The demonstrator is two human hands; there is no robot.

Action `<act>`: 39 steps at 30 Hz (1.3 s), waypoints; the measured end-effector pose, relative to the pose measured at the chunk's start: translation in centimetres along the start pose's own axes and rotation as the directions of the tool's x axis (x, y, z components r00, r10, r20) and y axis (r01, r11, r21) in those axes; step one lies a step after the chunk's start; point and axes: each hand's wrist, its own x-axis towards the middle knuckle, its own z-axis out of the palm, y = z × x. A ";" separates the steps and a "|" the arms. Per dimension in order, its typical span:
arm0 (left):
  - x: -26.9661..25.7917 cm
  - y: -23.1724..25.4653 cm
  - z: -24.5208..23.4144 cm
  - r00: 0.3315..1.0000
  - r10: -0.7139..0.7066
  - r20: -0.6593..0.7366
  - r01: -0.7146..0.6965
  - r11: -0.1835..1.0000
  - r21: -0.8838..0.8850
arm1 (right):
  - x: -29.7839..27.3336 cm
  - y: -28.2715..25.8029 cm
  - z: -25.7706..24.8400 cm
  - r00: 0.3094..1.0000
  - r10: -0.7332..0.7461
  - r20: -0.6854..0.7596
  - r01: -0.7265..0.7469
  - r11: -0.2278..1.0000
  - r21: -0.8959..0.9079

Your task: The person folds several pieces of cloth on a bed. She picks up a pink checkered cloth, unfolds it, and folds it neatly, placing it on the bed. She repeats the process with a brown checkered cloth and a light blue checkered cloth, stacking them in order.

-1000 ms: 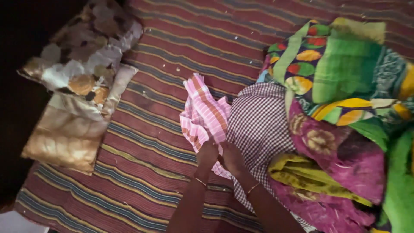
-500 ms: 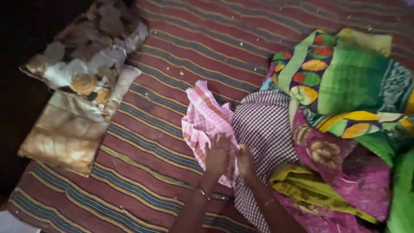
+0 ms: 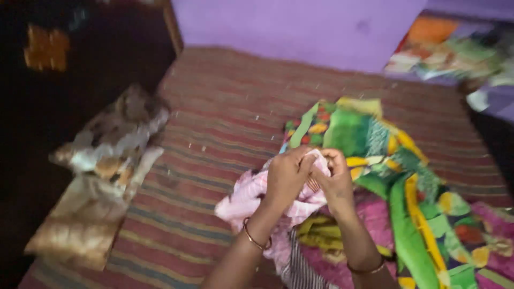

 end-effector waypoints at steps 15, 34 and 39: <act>2.2 12.6 -2.5 0.878 0.159 -0.450 -0.235 0.965 -0.117 | 0.0 -1.5 -15.6 0.921 -0.283 -0.267 0.119 0.858 -0.500; -3.0 10.7 7.8 0.985 0.112 0.130 -0.119 0.992 0.049 | -3.1 -14.5 -11.0 0.975 -0.220 -0.010 0.174 0.800 -0.574; -2.7 10.4 5.8 0.990 0.096 0.102 -0.097 0.995 0.003 | -3.8 -14.6 -12.8 0.995 -0.079 0.066 0.102 0.667 -0.738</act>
